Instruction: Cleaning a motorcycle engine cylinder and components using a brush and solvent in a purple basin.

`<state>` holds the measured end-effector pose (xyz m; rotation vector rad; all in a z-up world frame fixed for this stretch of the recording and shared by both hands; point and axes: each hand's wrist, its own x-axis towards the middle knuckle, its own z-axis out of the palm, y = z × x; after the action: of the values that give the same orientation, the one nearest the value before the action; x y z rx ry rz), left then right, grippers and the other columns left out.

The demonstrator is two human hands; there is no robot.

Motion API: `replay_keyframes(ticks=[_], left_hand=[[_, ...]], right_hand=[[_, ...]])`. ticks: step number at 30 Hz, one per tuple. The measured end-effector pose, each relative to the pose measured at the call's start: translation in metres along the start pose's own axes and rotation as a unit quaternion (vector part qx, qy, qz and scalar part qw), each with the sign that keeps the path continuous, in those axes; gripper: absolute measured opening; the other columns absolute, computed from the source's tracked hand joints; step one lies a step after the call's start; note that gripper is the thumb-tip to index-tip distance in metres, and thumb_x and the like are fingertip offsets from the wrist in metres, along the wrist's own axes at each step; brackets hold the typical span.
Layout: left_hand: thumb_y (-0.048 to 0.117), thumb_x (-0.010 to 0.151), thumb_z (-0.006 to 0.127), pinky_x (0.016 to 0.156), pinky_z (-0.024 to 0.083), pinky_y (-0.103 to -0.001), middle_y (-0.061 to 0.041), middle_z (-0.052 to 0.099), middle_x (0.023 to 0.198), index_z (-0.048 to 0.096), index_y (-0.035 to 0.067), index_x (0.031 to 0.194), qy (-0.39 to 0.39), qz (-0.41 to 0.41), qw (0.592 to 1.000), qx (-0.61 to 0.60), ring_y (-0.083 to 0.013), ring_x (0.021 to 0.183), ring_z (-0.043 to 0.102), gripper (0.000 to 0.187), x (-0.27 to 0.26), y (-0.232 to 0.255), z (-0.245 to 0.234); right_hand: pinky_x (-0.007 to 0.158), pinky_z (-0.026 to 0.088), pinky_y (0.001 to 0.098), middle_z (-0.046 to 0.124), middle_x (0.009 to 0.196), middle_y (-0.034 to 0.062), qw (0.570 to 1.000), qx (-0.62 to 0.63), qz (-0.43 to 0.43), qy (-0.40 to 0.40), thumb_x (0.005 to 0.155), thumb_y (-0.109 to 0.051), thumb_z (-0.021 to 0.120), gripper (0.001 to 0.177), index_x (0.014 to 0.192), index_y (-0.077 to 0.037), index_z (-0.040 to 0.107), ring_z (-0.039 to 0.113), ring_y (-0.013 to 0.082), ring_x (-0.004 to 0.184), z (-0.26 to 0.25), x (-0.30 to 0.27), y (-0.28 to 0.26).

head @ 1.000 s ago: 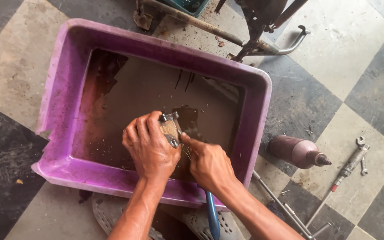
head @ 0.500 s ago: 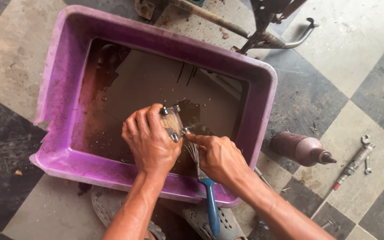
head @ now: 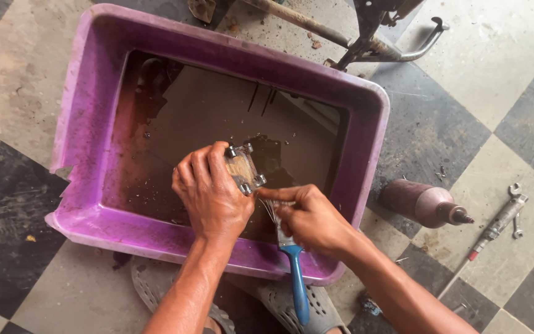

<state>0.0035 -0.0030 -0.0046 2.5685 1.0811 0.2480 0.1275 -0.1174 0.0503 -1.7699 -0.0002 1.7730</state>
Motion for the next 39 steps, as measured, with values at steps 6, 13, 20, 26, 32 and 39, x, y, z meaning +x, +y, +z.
replay_keyframes(ticks=[6,13,20,26,32,39], left_hand=[[0.019,0.056,0.095,0.107,0.035,-0.059,-0.01,0.054,0.125,0.049,0.011,0.131,-0.001,-0.009,0.999,-0.04,-0.034,0.126,0.048,0.089,0.004,0.004,-0.005],[0.02,0.057,0.096,0.106,0.034,-0.06,-0.009,0.055,0.125,0.048,0.011,0.131,0.003,0.004,0.999,-0.046,-0.0341,0.125,0.048,0.089,0.001,0.001,-0.004],[0.022,0.05,0.098,0.107,0.031,-0.064,-0.011,0.054,0.126,0.049,0.01,0.131,-0.035,0.019,0.997,-0.061,-0.0359,0.126,0.047,0.096,0.011,-0.007,-0.01],[0.016,0.059,0.094,0.11,0.029,-0.068,-0.008,0.055,0.126,0.05,0.012,0.13,-0.051,0.052,0.995,-0.074,-0.0337,0.127,0.047,0.084,0.007,-0.019,-0.006],[0.011,0.059,0.091,0.11,0.029,-0.068,-0.007,0.056,0.124,0.052,0.014,0.128,-0.078,0.086,0.989,-0.096,-0.0329,0.126,0.048,0.079,0.011,-0.018,-0.007],[0.01,0.052,0.093,0.11,0.029,-0.069,-0.008,0.056,0.125,0.051,0.013,0.129,-0.094,0.089,0.988,-0.084,-0.0337,0.128,0.047,0.087,0.02,-0.021,-0.012]], right_hand=[[0.033,0.036,0.0276,0.052,0.054,0.0013,0.999,-0.027,-0.003,-0.04,0.096,-0.006,0.054,0.044,0.135,-0.019,0.071,0.04,0.0072,0.035,-0.017,0.011,-0.006],[0.037,0.044,0.0331,0.06,0.059,0.0079,0.979,-0.201,0.014,0.015,0.088,-0.001,0.053,0.057,0.137,-0.025,0.07,0.048,0.014,0.039,-0.025,0.035,0.02],[0.058,0.058,0.0436,0.076,0.084,0.0213,0.888,-0.396,-0.207,0.112,0.086,-0.004,0.056,0.047,0.126,-0.02,0.074,0.071,0.0262,0.058,0.0,0.015,0.004],[0.051,0.051,0.0457,0.064,0.061,0.0271,0.894,-0.39,-0.157,0.155,0.09,-0.005,0.053,0.046,0.129,-0.022,0.072,0.062,0.0294,0.046,0.011,0.006,0.007],[0.05,0.051,0.045,0.068,0.068,0.0252,0.872,-0.44,-0.129,0.171,0.093,-0.006,0.052,0.046,0.131,-0.023,0.071,0.061,0.0272,0.046,-0.004,0.018,0.019],[0.052,0.055,0.0404,0.074,0.095,0.0182,0.89,-0.312,-0.271,0.191,0.088,0.001,0.057,0.047,0.129,-0.018,0.069,0.066,0.0286,0.049,0.004,0.02,0.038]])
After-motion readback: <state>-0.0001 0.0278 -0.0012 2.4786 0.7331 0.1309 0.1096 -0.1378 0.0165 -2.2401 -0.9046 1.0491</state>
